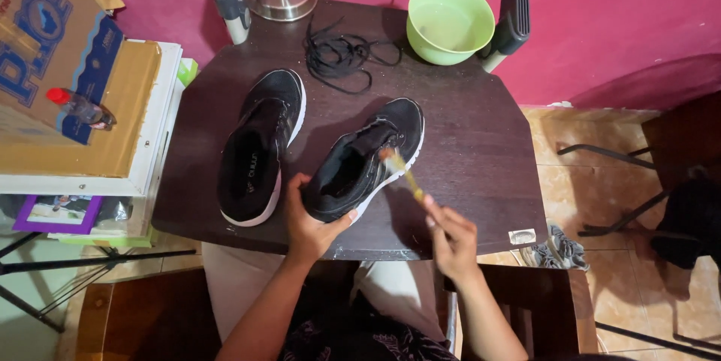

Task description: The person scrubs a black sneaker with a toothbrush dipped in a bowl of water. They repeatedly dip the brush and scrub the upper and side panels of the shoe while holding it on a table.

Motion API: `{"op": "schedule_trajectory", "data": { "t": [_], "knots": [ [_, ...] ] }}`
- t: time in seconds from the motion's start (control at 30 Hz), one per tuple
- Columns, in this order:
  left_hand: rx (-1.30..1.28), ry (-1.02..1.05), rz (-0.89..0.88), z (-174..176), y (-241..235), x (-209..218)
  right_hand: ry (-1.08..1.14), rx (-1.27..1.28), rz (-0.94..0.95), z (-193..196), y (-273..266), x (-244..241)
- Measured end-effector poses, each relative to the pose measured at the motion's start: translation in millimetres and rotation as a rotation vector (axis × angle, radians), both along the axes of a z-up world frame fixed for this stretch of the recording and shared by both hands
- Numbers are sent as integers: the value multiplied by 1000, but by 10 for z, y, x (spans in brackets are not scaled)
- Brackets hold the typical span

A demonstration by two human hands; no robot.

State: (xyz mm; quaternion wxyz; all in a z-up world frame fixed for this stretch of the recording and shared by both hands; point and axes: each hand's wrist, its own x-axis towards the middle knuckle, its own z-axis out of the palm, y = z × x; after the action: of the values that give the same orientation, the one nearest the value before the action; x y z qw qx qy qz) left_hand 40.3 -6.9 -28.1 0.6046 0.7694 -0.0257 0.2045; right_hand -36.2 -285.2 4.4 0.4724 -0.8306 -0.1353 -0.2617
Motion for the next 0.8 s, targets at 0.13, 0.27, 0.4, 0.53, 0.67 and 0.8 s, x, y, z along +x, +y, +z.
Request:
{"op": "schedule_trajectory", "data": {
  "t": [0.13, 0.27, 0.4, 0.53, 0.67, 0.8],
  "knots": [
    [28, -86, 6, 83, 6, -5, 120, -3, 27, 37, -12, 57],
    [54, -192, 9, 143, -31, 1, 196, 208, -4, 74, -283, 20],
    [216, -387, 55, 255, -121, -37, 230, 154, -163, 424, -287, 71],
    [219, -445, 49, 258, -101, -25, 183, 63, -75, 570, -140, 106],
    [222, -478, 27, 262, -118, -23, 185, -76, -27, 782, -51, 229],
    [224, -522, 75, 186, -149, 5, 103, -174, -153, 789, -217, 351]
  ]
}}
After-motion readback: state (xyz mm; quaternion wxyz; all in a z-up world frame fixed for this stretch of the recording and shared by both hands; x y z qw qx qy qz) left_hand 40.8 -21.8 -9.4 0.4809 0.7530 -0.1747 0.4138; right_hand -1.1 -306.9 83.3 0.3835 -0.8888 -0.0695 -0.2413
